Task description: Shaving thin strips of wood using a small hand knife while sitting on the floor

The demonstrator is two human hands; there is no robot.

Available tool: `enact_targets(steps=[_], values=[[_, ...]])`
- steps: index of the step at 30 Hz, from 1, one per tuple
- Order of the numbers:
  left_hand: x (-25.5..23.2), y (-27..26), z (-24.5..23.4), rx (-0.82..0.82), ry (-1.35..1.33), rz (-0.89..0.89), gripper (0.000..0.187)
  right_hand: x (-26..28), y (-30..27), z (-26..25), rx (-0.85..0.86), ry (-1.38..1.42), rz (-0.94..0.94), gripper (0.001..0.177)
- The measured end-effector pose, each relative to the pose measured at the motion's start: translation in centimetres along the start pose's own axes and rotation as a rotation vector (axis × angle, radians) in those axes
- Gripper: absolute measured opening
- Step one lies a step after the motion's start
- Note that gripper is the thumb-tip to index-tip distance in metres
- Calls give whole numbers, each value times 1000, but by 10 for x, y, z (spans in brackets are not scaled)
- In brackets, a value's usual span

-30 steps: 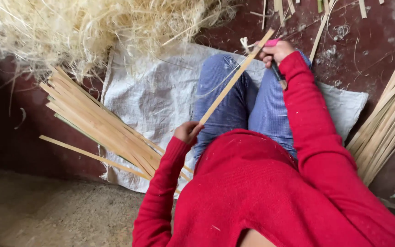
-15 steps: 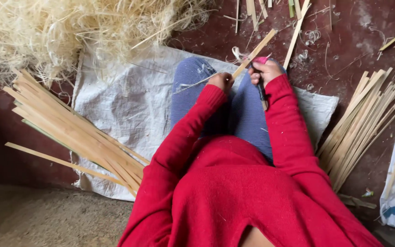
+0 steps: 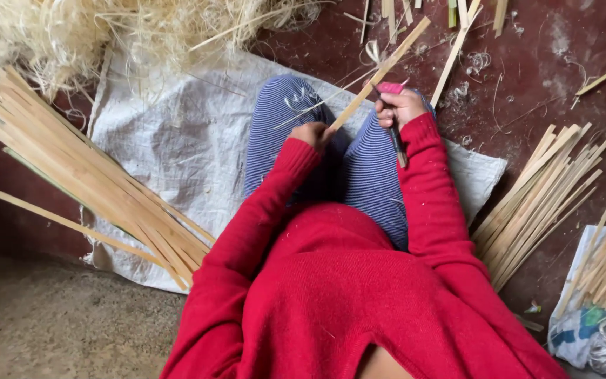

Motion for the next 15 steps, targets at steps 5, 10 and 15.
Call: enact_targets(steps=[5, 10, 15], values=[[-11, 43, 29, -61, 51, 61, 45, -6, -14, 33, 138, -118, 115, 6], [-15, 55, 36, -79, 78, 92, 45, 6, -27, 40, 195, -125, 137, 11], [15, 51, 36, -24, 69, 225, 45, 6, -27, 48, 200, -150, 158, 19]])
Point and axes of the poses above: each hand's wrist, its own y-axis towards the middle knuckle, its own z-axis out of the palm, x = y × z, the point moved 1 cm from there along y, towards the middle knuckle, and after that the axes turned 6 degrees about z, right-handed, at the moved point
